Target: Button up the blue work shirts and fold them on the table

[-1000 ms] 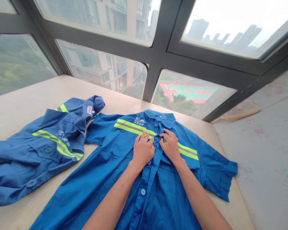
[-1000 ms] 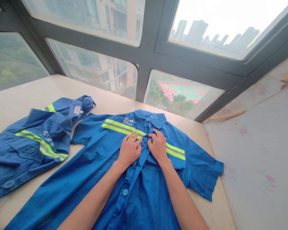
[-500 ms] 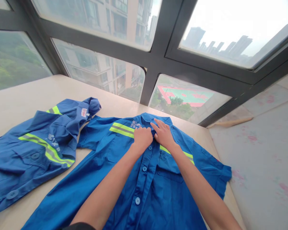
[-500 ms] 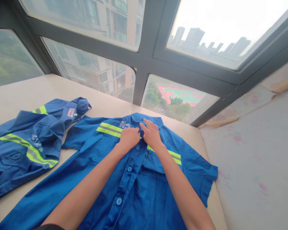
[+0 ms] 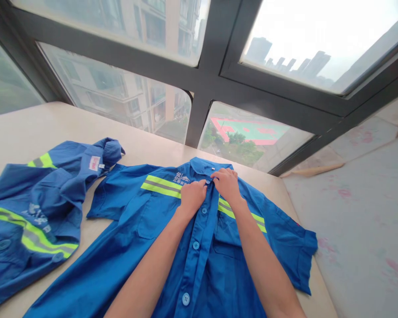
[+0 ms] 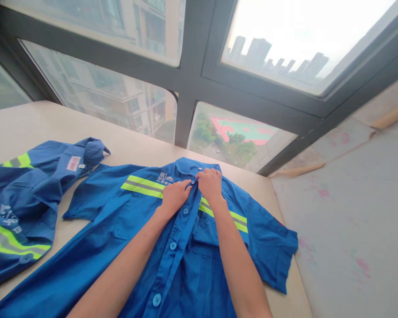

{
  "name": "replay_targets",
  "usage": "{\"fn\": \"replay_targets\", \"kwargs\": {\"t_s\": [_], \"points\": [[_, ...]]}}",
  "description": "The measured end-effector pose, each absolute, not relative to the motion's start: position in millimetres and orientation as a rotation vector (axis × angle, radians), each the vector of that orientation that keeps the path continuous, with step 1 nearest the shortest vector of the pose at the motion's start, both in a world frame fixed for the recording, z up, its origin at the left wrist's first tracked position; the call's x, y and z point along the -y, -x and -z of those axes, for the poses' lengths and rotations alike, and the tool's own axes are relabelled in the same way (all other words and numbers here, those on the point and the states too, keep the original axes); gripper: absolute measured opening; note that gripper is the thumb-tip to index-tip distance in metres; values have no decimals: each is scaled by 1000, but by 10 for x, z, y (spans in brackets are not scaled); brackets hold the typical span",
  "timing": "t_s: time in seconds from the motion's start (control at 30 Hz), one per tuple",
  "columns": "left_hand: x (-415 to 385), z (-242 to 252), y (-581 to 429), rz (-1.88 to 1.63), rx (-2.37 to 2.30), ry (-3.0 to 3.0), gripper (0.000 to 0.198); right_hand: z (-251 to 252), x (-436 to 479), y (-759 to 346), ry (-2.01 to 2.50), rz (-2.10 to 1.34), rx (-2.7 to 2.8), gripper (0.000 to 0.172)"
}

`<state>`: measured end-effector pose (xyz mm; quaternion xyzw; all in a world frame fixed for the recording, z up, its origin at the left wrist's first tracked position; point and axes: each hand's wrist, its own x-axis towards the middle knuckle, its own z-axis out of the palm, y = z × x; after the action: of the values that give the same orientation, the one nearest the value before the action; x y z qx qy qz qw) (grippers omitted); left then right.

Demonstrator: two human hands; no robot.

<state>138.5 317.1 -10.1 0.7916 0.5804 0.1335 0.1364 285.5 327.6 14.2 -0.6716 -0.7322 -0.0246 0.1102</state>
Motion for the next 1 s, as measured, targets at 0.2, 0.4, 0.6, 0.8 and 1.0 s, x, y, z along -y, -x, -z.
{"fn": "replay_targets", "kwargs": {"t_s": [0.2,0.4,0.6,0.8,1.0], "points": [[-3227,125,-1400,-381,-1612,-2350,38,134,-3240,-2976,1634,-142,2015,31],[-3313,102,-1439,-352,-1608,-2309,33,239,-3252,-3108,1500,-254,2091,31],[-3320,119,-1481,-360,-1614,-2289,37,235,-3232,-3072,1501,-219,2049,28],[-3296,180,-1525,-474,-1554,-2396,38,278,-3202,-2995,1545,-152,1941,25],[-3339,219,-1516,-620,-1541,-2286,27,322,-3220,-3044,1502,-200,1892,28]]}}
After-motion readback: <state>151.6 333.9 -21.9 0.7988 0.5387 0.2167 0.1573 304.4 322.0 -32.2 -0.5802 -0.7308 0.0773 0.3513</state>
